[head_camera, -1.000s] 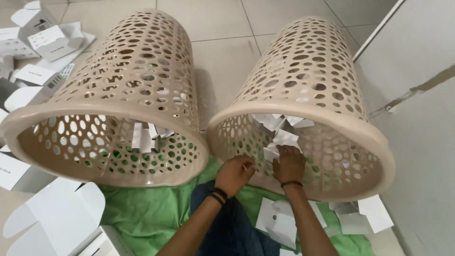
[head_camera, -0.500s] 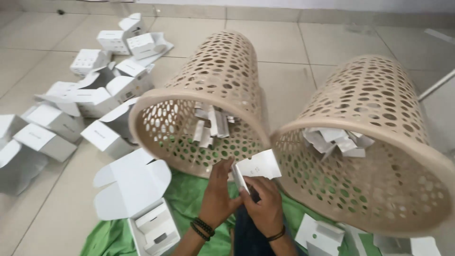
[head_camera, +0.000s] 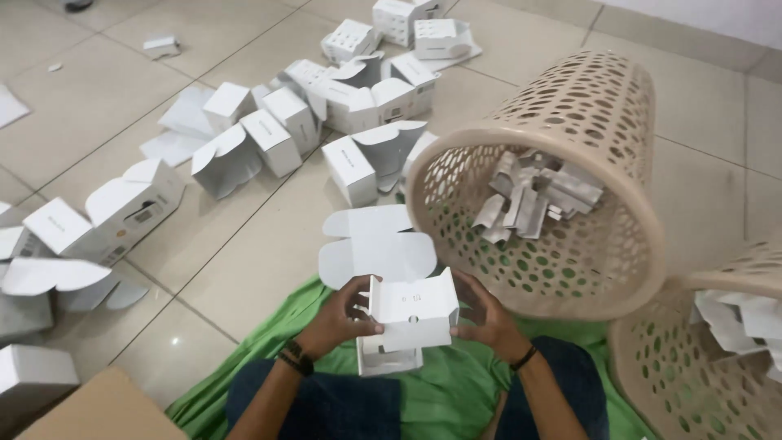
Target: The person packs manuals and electronic components into small cardboard boxes.
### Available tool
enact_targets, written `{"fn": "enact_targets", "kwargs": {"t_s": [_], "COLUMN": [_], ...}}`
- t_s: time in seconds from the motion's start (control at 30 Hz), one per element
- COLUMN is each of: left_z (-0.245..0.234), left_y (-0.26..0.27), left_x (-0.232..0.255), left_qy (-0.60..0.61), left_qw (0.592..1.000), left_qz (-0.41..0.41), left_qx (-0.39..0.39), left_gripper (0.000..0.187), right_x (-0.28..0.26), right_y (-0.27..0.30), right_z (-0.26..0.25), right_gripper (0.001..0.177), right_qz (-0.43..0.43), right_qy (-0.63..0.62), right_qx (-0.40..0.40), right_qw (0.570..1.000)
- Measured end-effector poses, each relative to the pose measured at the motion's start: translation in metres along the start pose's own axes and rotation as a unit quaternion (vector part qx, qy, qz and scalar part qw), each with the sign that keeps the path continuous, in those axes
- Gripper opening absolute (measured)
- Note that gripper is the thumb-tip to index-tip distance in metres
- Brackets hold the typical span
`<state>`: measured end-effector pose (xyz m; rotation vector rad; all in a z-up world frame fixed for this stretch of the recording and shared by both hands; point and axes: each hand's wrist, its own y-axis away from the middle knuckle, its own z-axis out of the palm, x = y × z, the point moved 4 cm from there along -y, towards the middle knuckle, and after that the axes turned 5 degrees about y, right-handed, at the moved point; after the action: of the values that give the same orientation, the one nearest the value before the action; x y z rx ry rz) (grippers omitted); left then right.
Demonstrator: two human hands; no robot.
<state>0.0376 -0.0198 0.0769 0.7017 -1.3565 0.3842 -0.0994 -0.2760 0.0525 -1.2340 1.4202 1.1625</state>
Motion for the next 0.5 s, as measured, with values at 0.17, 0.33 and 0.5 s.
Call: {"fn": "enact_targets", "kwargs": {"t_s": [0.17, 0.33, 0.5], "left_z": [-0.045, -0.054, -0.05], "left_y": [-0.008, -0.019, -0.02], "left_x": [-0.053, -0.097, -0.112], "left_qy": [-0.122, -0.22, -0.277], "left_qw": [0.992, 0.973, 0.959], "left_qz": [-0.025, -0.072, -0.056], "left_qx": [0.01, -0.004, -0.018], "left_gripper": [0.098, 0.104, 0.108], "right_x": [0.042, 0.087, 0.08], "right_y": [-0.047, -0.056, -0.05], "right_z": [0.027, 0.039, 0.038], "right_gripper": [0.112, 0.111, 0.109], "right_qz": [0.077, 0.144, 0.142], "right_qy": [-0.042, -0.063, -0.042], "right_qx": [-0.077, -0.119, -0.106], "right_qw": [0.993, 0.98, 0.983]}}
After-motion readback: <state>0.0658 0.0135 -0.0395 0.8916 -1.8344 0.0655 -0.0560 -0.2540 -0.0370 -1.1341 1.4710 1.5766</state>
